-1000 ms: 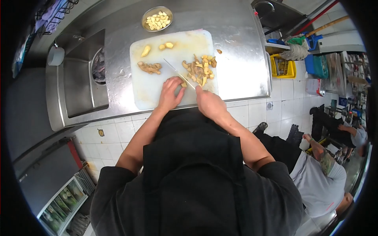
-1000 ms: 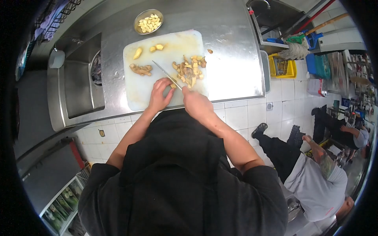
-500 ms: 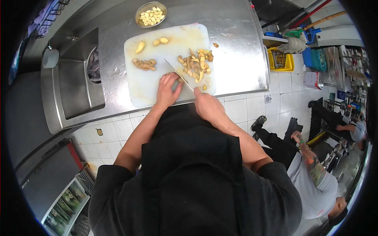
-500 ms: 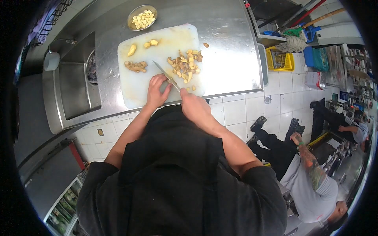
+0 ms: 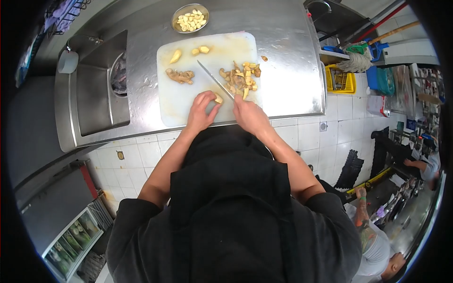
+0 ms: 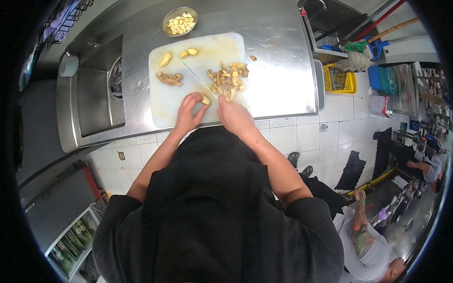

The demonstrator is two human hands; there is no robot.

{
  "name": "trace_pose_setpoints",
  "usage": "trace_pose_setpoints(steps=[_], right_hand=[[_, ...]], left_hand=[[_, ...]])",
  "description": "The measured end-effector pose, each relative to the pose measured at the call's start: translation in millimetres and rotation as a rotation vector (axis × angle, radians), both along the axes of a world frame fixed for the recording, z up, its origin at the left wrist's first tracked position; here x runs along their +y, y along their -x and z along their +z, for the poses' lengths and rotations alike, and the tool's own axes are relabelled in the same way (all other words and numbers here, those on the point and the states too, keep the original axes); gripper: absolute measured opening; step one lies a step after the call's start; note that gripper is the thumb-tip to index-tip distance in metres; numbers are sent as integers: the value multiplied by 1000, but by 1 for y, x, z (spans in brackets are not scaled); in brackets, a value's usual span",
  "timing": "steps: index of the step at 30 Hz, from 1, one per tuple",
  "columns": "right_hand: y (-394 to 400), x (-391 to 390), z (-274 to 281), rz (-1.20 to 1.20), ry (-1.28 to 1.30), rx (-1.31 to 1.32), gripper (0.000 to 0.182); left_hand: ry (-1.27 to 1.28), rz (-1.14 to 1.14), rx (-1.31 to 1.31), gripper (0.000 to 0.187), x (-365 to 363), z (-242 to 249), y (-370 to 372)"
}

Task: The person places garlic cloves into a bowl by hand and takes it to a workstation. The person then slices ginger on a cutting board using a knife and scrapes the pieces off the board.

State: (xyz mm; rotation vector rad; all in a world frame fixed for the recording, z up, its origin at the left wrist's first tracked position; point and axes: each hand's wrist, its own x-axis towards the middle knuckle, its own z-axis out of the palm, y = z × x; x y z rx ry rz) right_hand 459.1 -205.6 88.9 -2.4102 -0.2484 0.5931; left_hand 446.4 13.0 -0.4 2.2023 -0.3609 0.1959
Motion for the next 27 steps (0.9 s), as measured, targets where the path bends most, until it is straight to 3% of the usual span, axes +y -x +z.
trace_pose_setpoints(steps=[14, 20, 22, 27], right_hand=[[40, -5, 18, 131, 197, -14, 14], [-8, 15, -24, 65, 58, 30, 15], [-15, 10, -33, 9, -156, -10, 20], [-12, -14, -36, -53, -170, 37, 24]], left_hand=[[-94, 25, -60, 31, -5, -6, 0], [-60, 21, -50, 29, -5, -5, -2], [-47, 15, -44, 30, -5, 1, -4], [-114, -15, -50, 22, -13, 17, -28]])
